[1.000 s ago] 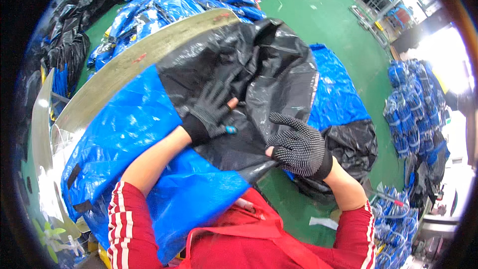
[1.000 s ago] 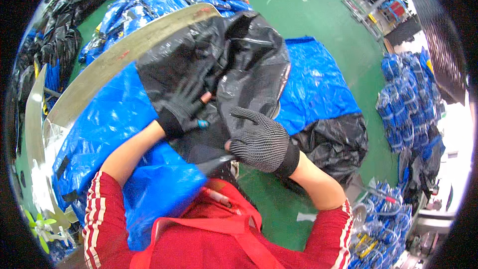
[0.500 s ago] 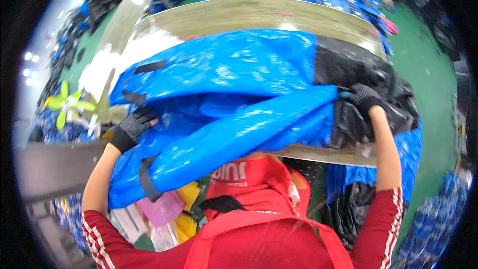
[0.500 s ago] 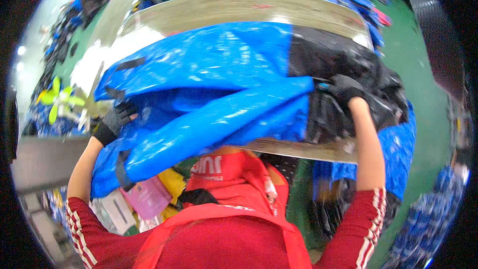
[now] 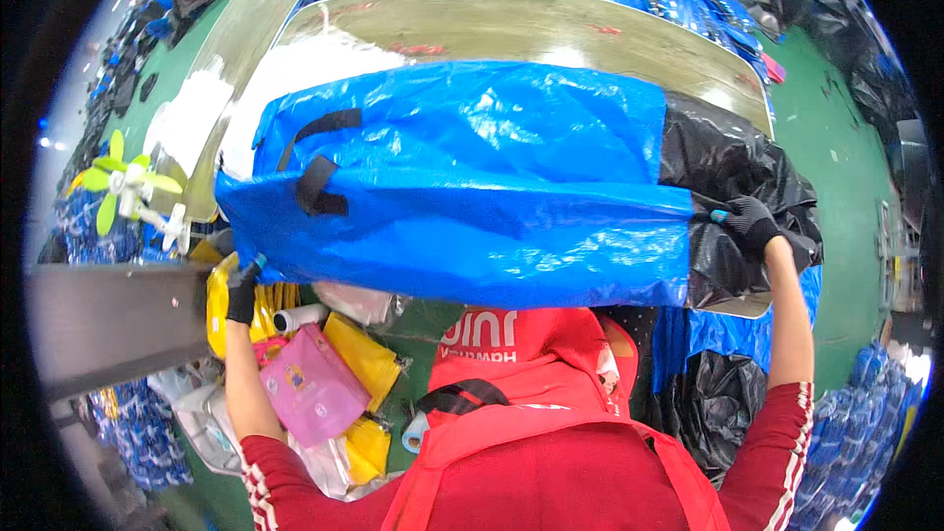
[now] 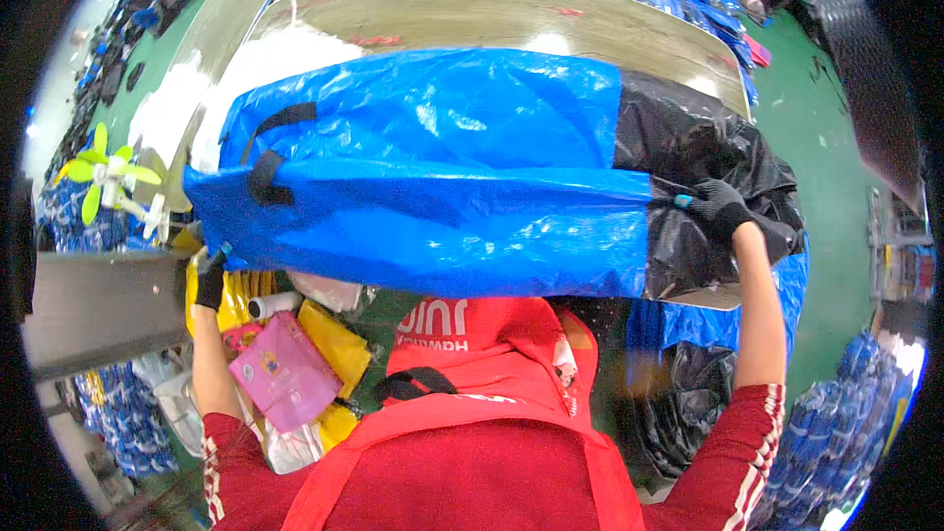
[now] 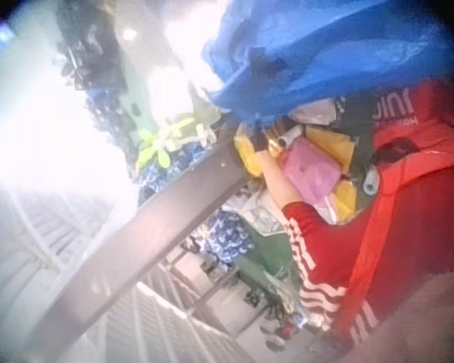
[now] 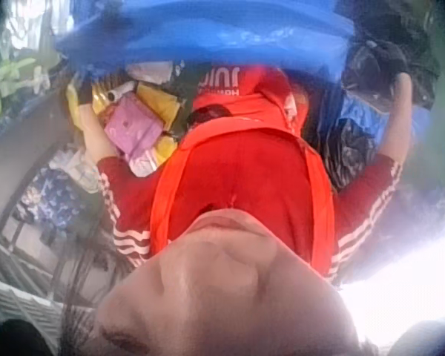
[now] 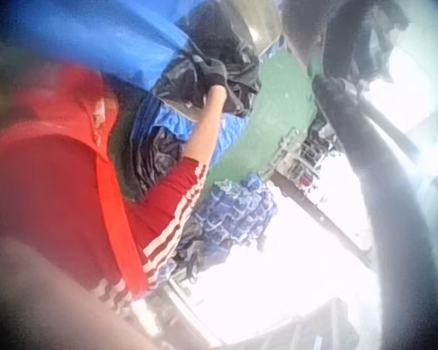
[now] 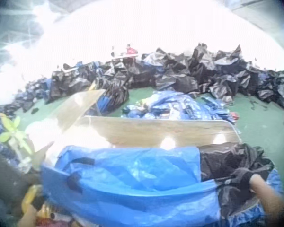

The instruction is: The person folds a blue and black tarp, places it into a clear plastic bag, and seals the bag with a twist tie. The process is repeated for multiple tarps on a workbench in a warehouse.

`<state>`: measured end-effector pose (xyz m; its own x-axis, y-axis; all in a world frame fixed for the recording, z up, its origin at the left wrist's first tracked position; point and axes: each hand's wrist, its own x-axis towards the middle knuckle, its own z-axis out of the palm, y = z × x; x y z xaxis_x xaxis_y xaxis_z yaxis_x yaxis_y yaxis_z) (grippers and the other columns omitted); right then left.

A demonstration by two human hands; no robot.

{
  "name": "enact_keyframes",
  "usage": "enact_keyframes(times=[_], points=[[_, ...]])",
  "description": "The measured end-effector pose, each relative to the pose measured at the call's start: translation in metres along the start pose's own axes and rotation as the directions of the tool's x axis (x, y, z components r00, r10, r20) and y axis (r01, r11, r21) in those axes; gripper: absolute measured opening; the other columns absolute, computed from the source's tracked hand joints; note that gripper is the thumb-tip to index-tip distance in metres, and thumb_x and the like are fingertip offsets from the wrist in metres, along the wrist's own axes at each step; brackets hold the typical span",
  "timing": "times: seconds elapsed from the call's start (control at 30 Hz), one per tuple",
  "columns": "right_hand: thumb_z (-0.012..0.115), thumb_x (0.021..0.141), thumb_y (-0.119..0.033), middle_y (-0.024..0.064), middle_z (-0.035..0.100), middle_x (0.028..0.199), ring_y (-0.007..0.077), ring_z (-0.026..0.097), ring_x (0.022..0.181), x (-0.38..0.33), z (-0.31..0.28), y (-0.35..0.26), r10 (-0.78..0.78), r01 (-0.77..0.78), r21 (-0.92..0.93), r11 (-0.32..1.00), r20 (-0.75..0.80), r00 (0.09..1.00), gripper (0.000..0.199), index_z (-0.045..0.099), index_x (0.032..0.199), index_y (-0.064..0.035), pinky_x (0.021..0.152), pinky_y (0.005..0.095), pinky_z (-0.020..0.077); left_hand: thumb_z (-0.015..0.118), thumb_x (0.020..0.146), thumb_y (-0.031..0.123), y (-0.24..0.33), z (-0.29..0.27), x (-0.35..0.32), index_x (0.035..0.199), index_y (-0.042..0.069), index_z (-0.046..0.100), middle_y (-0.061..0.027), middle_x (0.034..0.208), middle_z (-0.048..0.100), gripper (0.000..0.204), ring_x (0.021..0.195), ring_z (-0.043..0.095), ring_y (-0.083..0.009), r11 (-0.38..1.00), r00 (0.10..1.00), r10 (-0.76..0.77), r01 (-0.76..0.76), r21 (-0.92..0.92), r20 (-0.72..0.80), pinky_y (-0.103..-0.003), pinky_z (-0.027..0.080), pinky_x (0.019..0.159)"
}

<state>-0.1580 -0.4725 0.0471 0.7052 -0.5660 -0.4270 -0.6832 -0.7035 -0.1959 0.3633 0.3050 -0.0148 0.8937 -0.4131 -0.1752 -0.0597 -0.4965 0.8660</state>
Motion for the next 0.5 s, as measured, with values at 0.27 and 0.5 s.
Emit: enact_keyframes(times=[0.27, 0.5], points=[[0.059, 0.072, -0.068, 0.0216, 0.067, 0.089, 0.0404, 0.064, 0.088, 0.006, 0.017, -0.018, 0.120, -0.154, -0.235, 0.960, -0.153, 0.981, 0.064, 0.071, 0.085, -0.0067, 0.079, 0.0488, 0.0500, 0.054, 0.094, 0.039, 0.146, 0.138, 0.012, 0.132, 0.002, 0.044, -0.0224, 0.129, 0.050, 0.054, 0.119, 0.049, -0.0325, 0.661, 0.458, 0.751, -0.500, 0.560, -0.476, -0.044, 0.045, 0.096], [0.059, 0.070, -0.071, 0.0154, 0.065, 0.082, 0.0321, 0.063, 0.079, -0.025, 0.024, -0.001, -0.013, -0.188, -0.371, 0.909, -0.478, 0.878, 0.065, 0.068, 0.076, -0.0070, 0.071, 0.0445, 0.0476, 0.062, 0.083, 0.035, 0.193, 0.285, 0.048, 0.083, 0.006, 0.065, -0.0187, 0.087, 0.061, 0.030, 0.098, 0.056, -0.0397, 0.246, 0.745, 0.522, -0.598, 0.763, 0.416, -0.054, 0.030, 0.108]])
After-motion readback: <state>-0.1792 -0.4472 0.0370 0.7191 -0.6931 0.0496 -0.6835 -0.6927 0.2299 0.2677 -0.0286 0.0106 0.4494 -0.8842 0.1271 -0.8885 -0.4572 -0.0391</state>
